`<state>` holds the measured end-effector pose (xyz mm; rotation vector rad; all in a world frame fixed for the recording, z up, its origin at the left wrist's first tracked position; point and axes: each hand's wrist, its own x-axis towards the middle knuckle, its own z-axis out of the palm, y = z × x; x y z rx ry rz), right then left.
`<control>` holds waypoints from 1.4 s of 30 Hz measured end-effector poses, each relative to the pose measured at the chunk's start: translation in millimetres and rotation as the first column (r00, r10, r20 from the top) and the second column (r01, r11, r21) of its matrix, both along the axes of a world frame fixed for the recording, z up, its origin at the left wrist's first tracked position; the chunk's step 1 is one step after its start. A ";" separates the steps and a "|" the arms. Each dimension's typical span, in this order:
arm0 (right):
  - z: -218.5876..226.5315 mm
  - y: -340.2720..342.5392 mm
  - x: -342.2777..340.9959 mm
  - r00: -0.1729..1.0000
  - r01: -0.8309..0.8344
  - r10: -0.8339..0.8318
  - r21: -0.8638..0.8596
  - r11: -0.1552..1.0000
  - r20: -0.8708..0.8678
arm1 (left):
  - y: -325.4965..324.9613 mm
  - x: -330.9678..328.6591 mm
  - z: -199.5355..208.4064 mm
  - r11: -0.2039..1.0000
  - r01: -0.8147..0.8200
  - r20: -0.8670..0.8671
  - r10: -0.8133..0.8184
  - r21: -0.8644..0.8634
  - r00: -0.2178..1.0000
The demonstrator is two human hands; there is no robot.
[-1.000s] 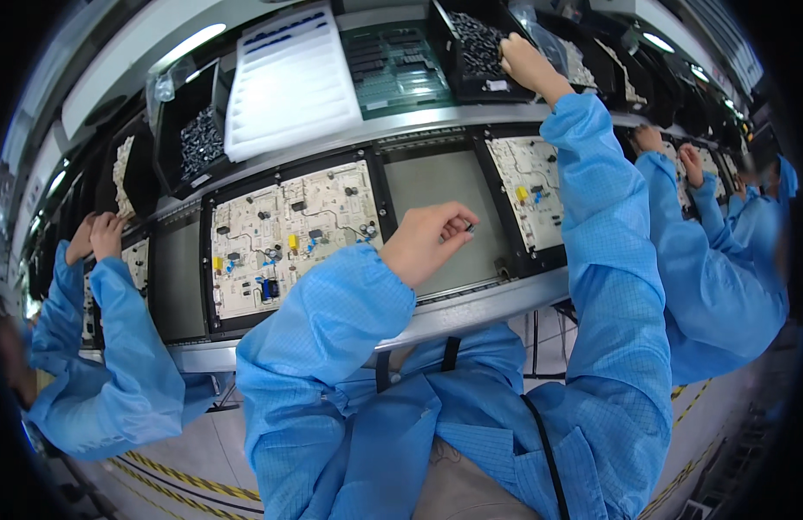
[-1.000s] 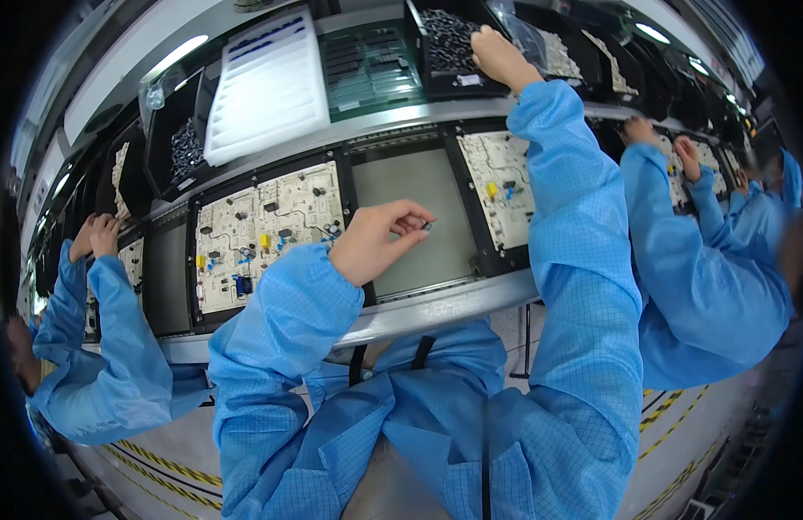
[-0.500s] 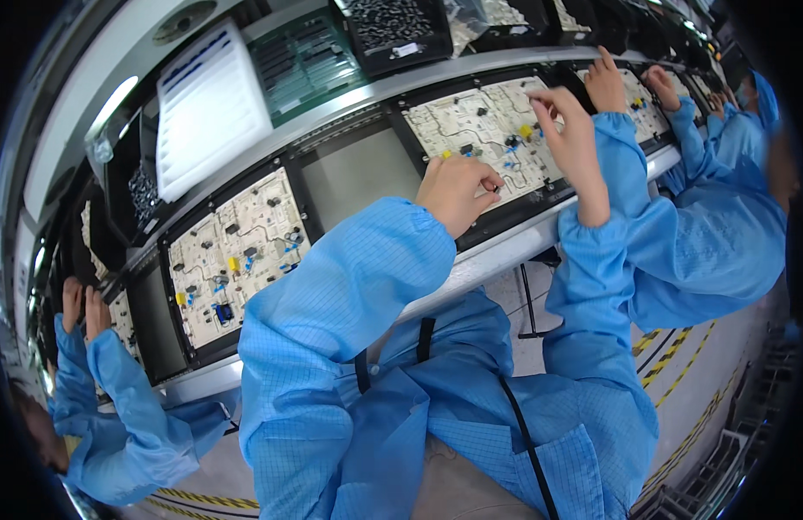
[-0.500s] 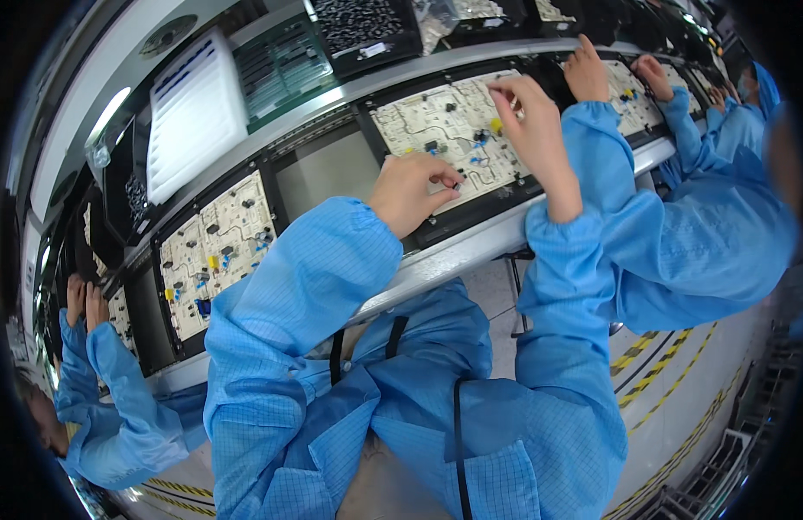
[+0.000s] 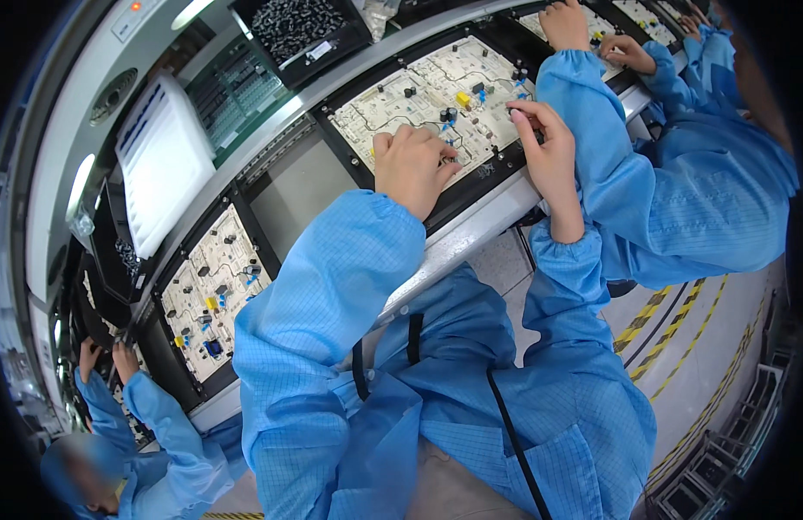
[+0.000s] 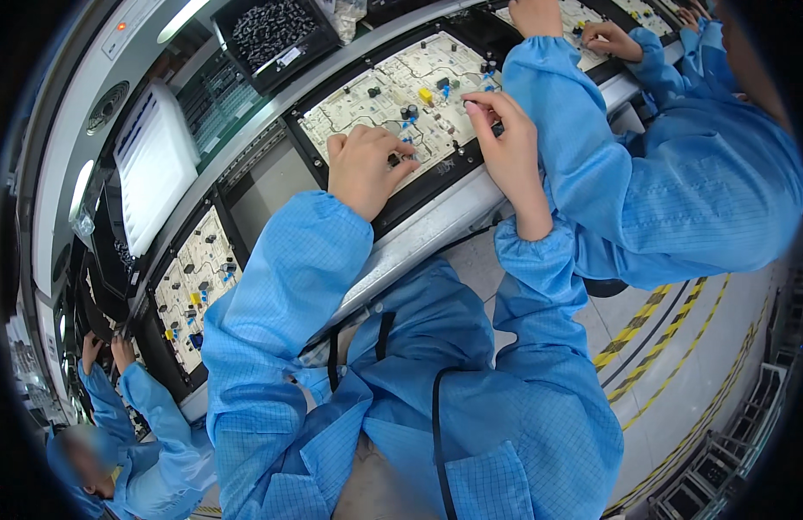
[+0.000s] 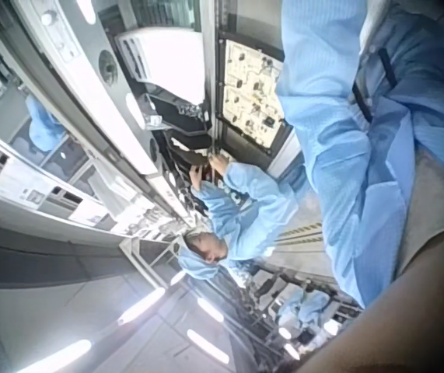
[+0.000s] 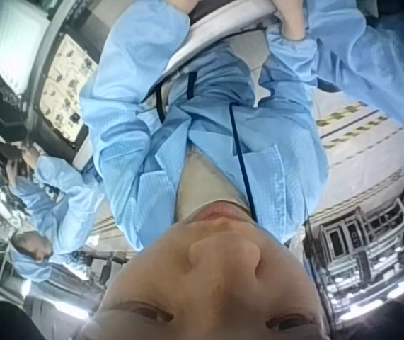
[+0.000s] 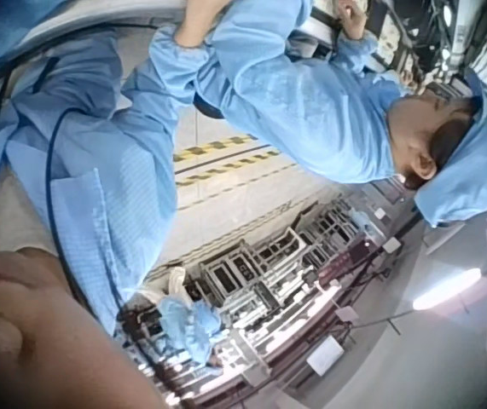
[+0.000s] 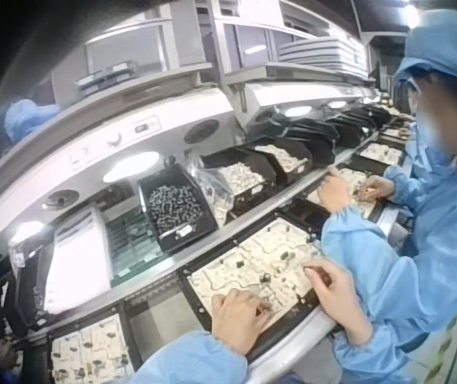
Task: Manually place electronic components into a printed circuit board on a conveyor assembly line.
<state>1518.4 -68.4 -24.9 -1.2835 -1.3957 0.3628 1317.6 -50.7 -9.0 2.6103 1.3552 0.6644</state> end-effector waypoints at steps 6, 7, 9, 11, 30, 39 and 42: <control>0.3 -3.1 1.0 0.999 0.016 -0.016 0.000 1.000 0.037 | -4.1 -0.7 -2.4 0.999 0.015 -0.010 -0.015 0.034 1.000; -1.3 -2.9 1.3 0.999 0.009 -0.009 0.004 1.000 0.034 | -5.0 -1.3 -2.9 0.999 0.018 -0.012 -0.018 0.032 1.000; -2.7 -2.8 3.1 0.999 0.009 -0.009 0.004 1.000 0.033 | -5.0 -1.0 -3.4 0.999 0.020 0.005 -0.020 0.047 1.000; -3.4 -2.1 4.2 0.999 0.000 0.000 0.011 1.000 0.036 | -4.7 0.3 -3.9 0.999 0.013 -0.005 -0.013 0.039 1.000; 53.4 158.6 37.7 0.777 -0.112 0.097 -0.015 0.994 0.622 | -11.1 20.2 0.3 0.916 0.030 -0.311 0.105 0.401 0.945; 16.0 193.5 50.0 0.655 -0.224 0.376 -0.307 0.925 0.655 | -14.4 25.6 3.1 0.923 0.063 -0.355 0.083 0.381 0.931; 15.7 193.5 45.9 0.680 -0.222 0.367 -0.298 0.928 0.635 | -13.4 22.4 6.9 0.930 0.050 -0.337 0.081 0.364 0.938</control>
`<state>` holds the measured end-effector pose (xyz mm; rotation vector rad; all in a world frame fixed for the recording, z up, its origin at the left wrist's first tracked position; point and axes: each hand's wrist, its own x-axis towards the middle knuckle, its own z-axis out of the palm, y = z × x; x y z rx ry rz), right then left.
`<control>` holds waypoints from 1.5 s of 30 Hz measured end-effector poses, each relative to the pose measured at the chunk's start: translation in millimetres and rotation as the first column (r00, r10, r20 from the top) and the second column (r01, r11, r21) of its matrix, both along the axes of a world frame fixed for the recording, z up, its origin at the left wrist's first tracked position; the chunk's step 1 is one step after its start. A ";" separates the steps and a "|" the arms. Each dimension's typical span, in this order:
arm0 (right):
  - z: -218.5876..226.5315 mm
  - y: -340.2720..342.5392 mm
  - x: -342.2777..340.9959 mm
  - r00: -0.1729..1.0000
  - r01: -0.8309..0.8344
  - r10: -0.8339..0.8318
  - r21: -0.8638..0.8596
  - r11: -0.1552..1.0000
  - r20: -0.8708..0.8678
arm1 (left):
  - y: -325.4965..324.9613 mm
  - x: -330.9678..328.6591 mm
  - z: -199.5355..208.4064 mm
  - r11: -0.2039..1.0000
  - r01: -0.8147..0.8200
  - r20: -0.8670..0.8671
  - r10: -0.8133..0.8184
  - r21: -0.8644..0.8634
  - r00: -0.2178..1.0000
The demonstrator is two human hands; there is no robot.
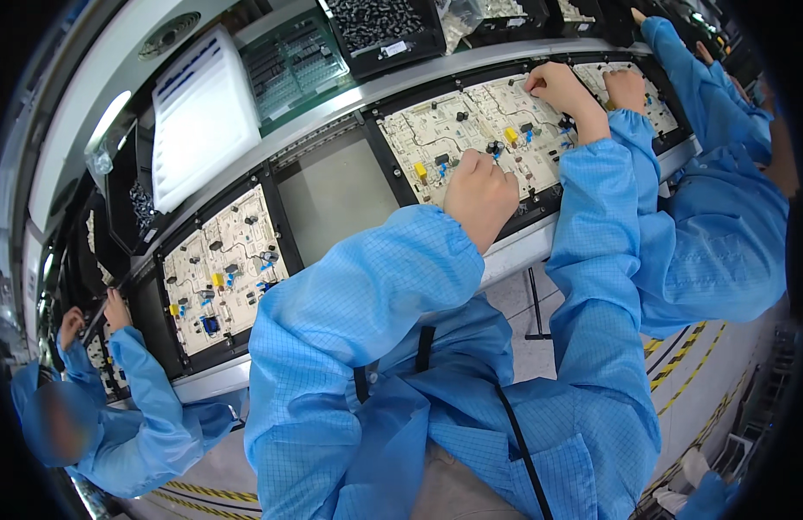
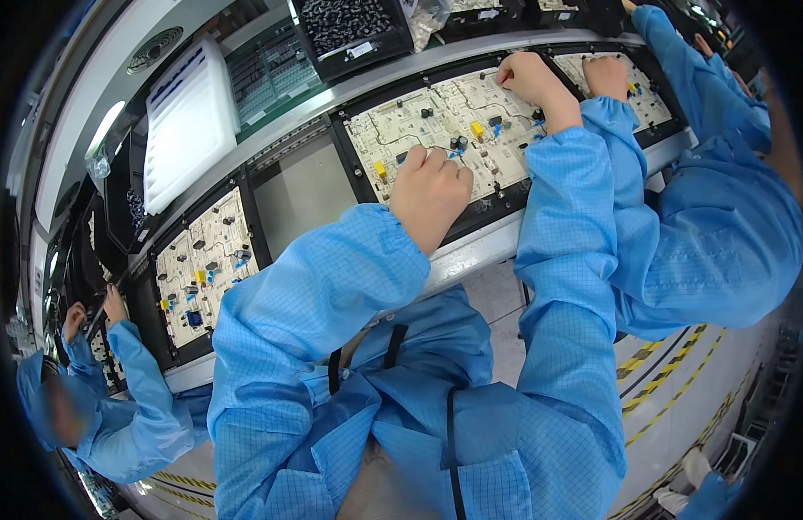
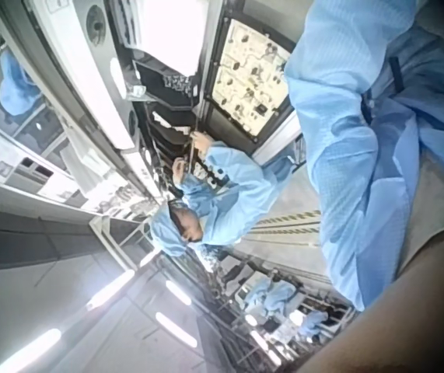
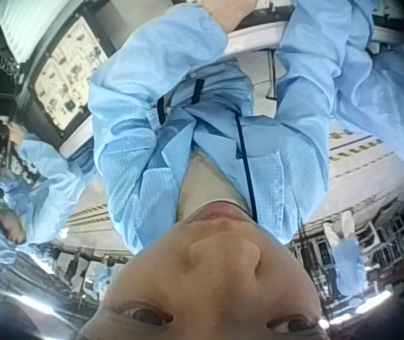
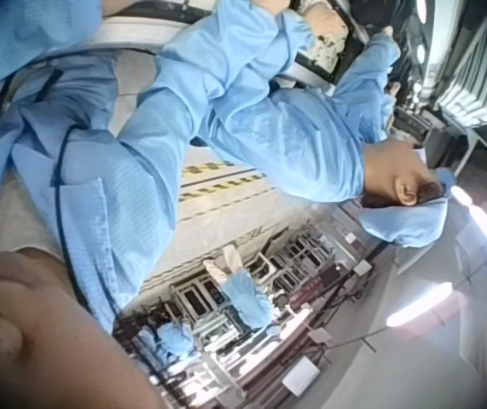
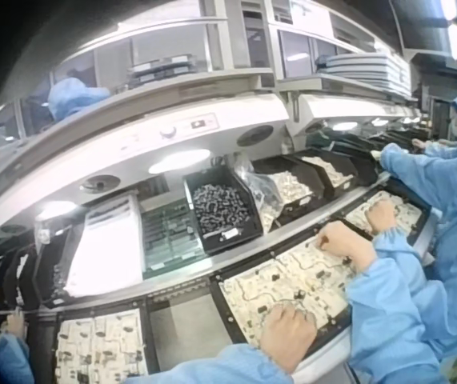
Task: Manually place electronic components into a printed circuit board on a conveyor assembly line.
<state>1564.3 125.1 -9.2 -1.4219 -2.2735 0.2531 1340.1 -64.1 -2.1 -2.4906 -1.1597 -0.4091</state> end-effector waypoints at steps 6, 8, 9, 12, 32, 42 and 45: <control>0.2 -0.9 6.6 1.000 0.009 -0.009 0.001 1.000 -0.003 | 10.9 -35.0 30.9 0.994 -0.025 0.039 0.029 -0.104 0.999; -0.6 -2.3 13.8 0.999 0.014 -0.014 -0.014 1.000 -0.029 | 20.8 -60.1 44.2 0.989 -0.059 0.065 0.069 -0.138 0.996; -0.4 -2.5 12.7 0.998 0.009 -0.010 -0.030 1.000 -0.061 | 24.1 -78.9 51.1 0.988 -0.074 0.101 0.088 -0.132 0.991; -1.9 -0.7 -0.8 0.997 -0.054 0.054 0.019 0.998 -0.051 | 34.8 -139.5 69.0 0.928 -0.268 0.077 0.296 -0.259 0.952; 86.3 -47.1 -217.9 0.883 -0.442 0.466 0.233 0.866 -0.057 | 208.5 -428.2 73.2 0.716 -0.697 0.368 0.643 0.021 0.672; 37.1 63.9 -392.0 0.886 -0.383 0.412 0.162 0.909 -0.213 | 279.7 -452.9 75.4 0.495 -0.869 0.297 0.828 0.015 0.476; 26.0 62.0 -407.6 0.940 -0.262 0.267 0.052 0.964 -0.214 | 283.5 -448.3 67.5 0.488 -0.873 0.290 0.833 0.012 0.470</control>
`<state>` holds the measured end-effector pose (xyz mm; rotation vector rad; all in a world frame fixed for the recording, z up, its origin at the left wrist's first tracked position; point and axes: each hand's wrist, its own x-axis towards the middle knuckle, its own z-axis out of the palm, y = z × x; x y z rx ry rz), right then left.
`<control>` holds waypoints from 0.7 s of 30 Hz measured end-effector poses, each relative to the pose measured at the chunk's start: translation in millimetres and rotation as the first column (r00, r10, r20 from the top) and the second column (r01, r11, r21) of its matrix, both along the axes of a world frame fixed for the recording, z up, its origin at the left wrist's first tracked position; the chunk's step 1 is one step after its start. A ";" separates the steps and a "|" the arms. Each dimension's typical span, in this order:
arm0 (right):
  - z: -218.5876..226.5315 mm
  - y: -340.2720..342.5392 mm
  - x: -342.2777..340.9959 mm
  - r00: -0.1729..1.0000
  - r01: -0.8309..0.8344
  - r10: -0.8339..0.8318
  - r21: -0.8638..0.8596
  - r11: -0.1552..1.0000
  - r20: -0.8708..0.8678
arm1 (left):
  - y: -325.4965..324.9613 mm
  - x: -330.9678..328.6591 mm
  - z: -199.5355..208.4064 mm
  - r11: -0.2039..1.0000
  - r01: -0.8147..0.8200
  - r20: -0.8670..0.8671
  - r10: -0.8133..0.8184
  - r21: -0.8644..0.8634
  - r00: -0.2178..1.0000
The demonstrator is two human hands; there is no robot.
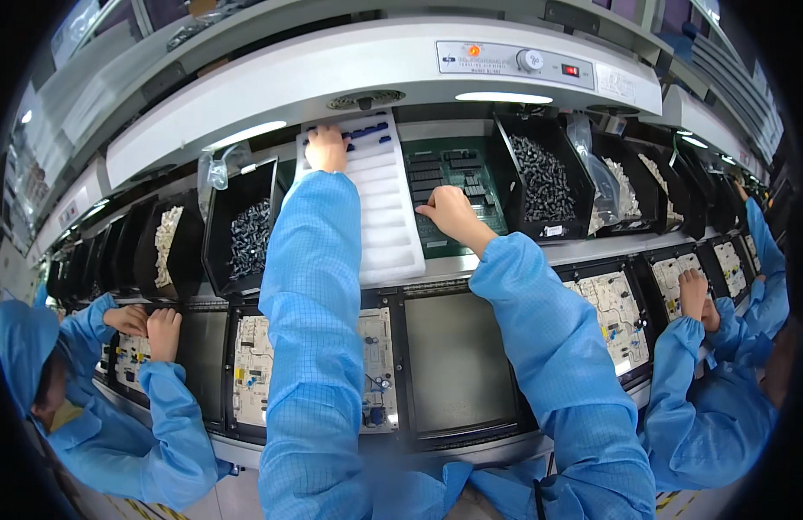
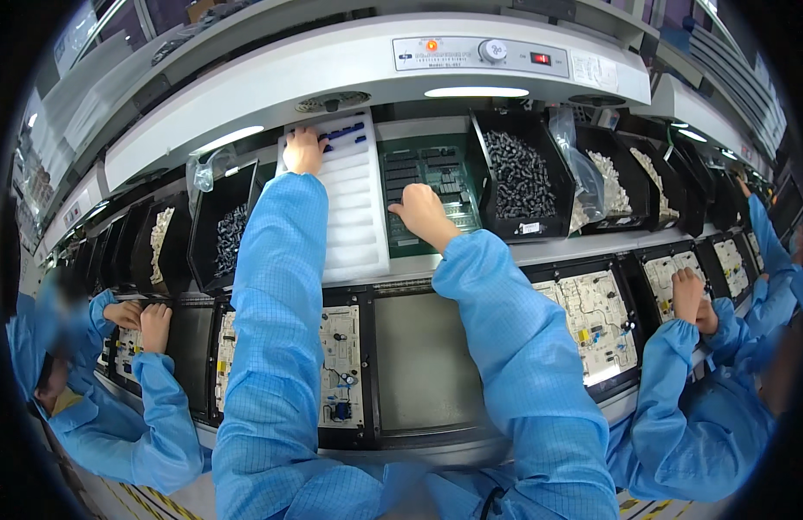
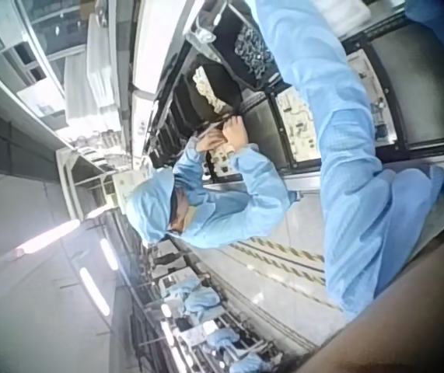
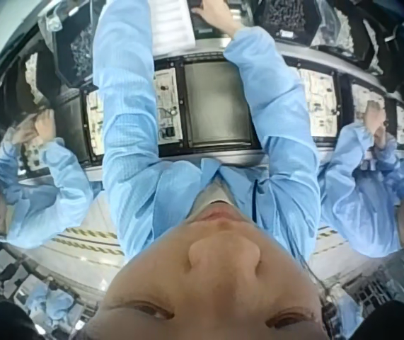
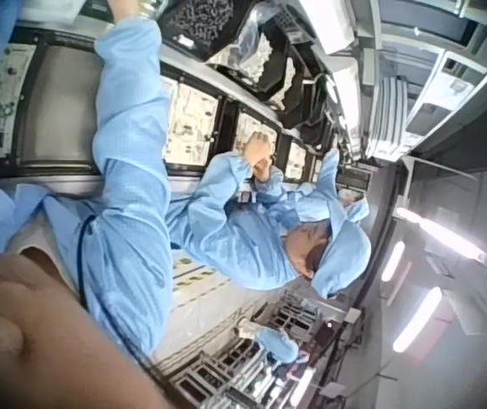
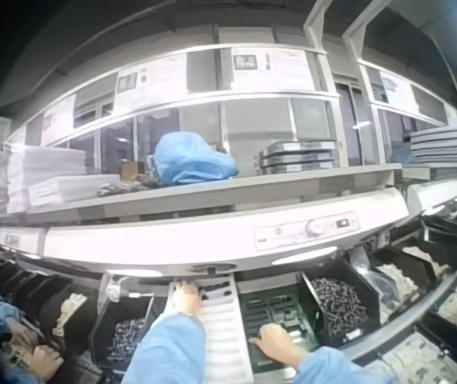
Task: Manually place electronic components into a printed circuit board on a conveyor assembly line.
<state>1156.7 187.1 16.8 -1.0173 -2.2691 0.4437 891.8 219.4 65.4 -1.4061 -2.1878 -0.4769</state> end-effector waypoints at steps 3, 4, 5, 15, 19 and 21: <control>2.2 -1.4 -4.9 0.993 0.115 -0.112 -0.170 0.979 0.025 | -1.5 1.0 -6.9 0.989 0.038 -0.059 -0.029 0.146 0.998; 5.6 -3.1 -7.8 0.988 0.151 -0.142 -0.208 0.966 0.057 | -3.6 -1.0 -7.2 0.985 0.044 -0.060 -0.035 0.167 0.998; 6.1 0.1 -7.7 0.986 0.164 -0.154 -0.228 0.960 0.060 | -1.6 -1.0 -6.4 0.979 0.060 -0.062 -0.048 0.194 0.997; 2.6 15.5 -6.8 0.986 0.166 -0.160 -0.296 0.941 0.045 | -4.5 -8.8 -14.0 0.917 0.110 0.156 -0.182 0.385 0.971; 6.0 20.0 -1.8 0.995 0.097 -0.092 -0.324 0.941 0.032 | -3.7 -1.7 -15.5 0.934 0.129 -0.004 -0.135 0.332 0.991; 11.6 14.5 -4.3 0.989 0.139 -0.115 -0.319 0.938 0.093 | -2.2 2.3 -11.6 0.963 0.125 -0.145 -0.092 0.240 0.985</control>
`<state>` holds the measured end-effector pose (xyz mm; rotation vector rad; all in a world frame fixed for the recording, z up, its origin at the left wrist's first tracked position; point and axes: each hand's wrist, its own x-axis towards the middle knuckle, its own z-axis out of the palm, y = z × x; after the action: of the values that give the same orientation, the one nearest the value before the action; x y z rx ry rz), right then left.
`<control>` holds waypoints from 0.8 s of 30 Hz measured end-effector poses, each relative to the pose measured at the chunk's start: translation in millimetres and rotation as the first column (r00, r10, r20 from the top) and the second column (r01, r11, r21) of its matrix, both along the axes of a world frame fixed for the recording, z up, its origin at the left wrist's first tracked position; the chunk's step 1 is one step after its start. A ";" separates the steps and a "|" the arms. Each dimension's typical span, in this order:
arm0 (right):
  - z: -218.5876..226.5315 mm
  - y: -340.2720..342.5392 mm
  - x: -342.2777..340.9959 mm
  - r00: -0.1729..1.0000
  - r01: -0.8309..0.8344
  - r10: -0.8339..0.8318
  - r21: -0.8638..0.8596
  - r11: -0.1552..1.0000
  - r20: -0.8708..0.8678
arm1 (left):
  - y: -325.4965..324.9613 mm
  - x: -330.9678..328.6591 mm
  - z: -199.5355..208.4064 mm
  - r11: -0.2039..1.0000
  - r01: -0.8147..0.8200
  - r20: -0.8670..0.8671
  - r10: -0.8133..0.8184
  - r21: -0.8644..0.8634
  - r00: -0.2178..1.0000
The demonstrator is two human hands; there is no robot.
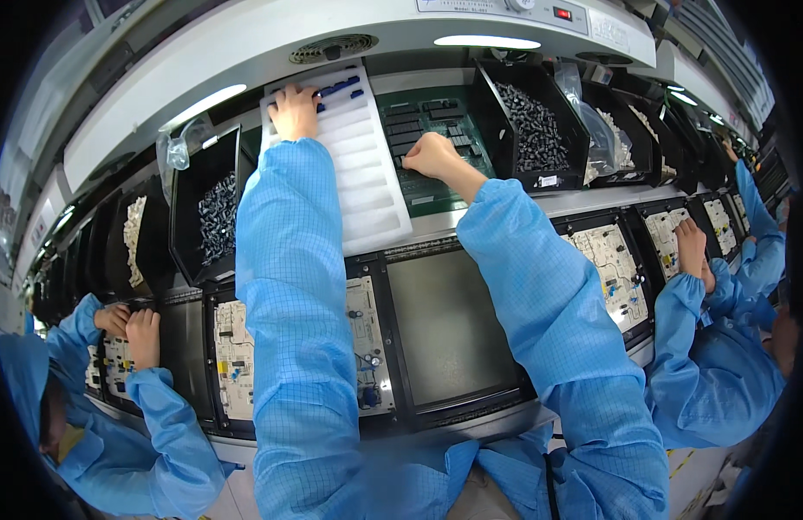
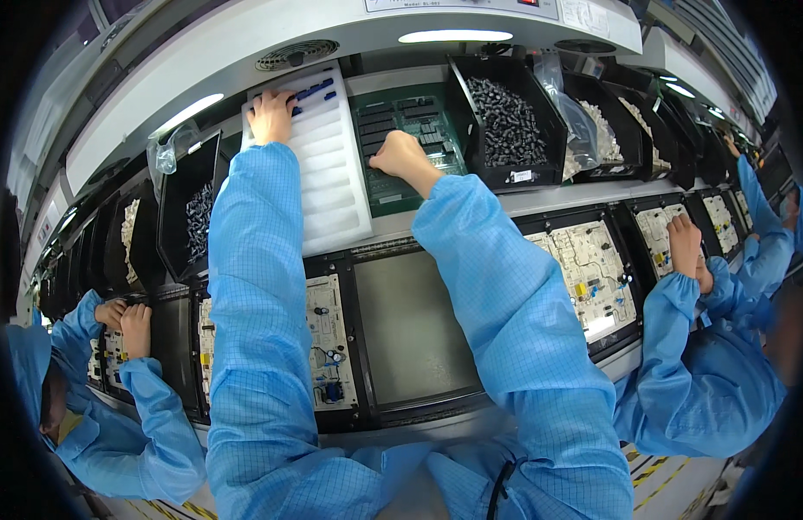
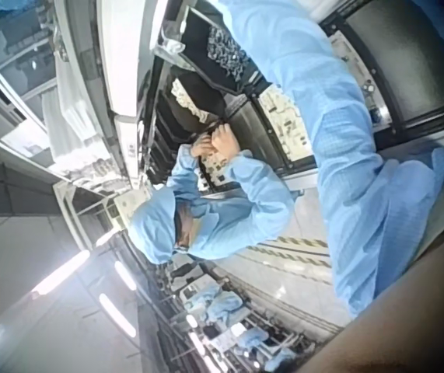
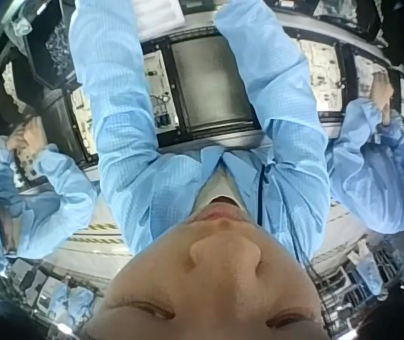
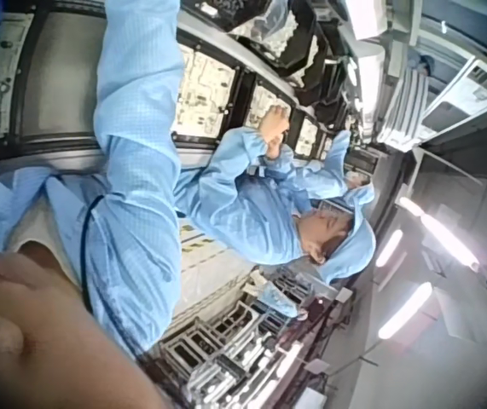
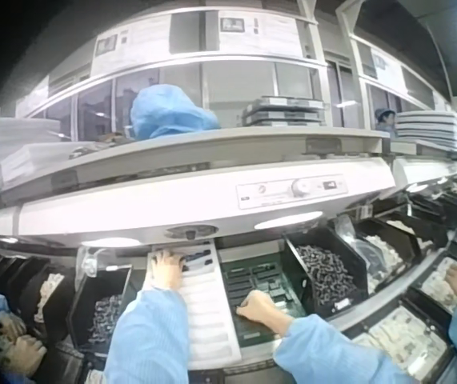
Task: Manually place electronic components into a printed circuit board on a conveyor assembly line.
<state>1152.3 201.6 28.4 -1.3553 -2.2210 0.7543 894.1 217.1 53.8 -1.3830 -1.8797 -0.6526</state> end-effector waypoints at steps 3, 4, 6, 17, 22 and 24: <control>2.2 -18.7 -11.3 0.992 0.081 -0.091 0.109 0.991 0.087 | -0.4 0.5 -3.5 1.000 -0.007 -0.065 0.007 -0.002 0.998; 1.4 -24.0 -10.7 0.995 0.090 -0.098 0.203 0.975 0.026 | 1.5 -0.6 -4.5 1.000 -0.029 -0.109 0.029 0.004 0.994; 9.1 -27.8 0.9 0.993 0.077 -0.097 0.248 0.966 0.069 | 3.9 -0.2 -5.9 0.998 -0.057 -0.186 0.053 -0.014 0.981; 74.5 -117.9 173.3 0.930 -0.367 0.347 0.257 0.894 0.120 | 7.2 -23.7 -10.5 0.972 0.107 0.025 -0.115 0.210 0.993; 51.8 -152.8 235.5 0.954 -0.299 0.297 0.053 0.953 0.043 | 4.1 -0.1 6.3 0.902 0.297 0.178 -0.363 0.313 0.915; 34.5 -147.7 239.6 0.956 -0.294 0.293 0.021 0.956 0.021 | -5.8 8.1 14.6 0.887 0.357 0.163 -0.414 0.292 0.896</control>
<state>1391.9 53.9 63.0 -1.0341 -2.4695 0.8145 902.2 211.3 68.4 -1.5782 -1.6135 -1.2516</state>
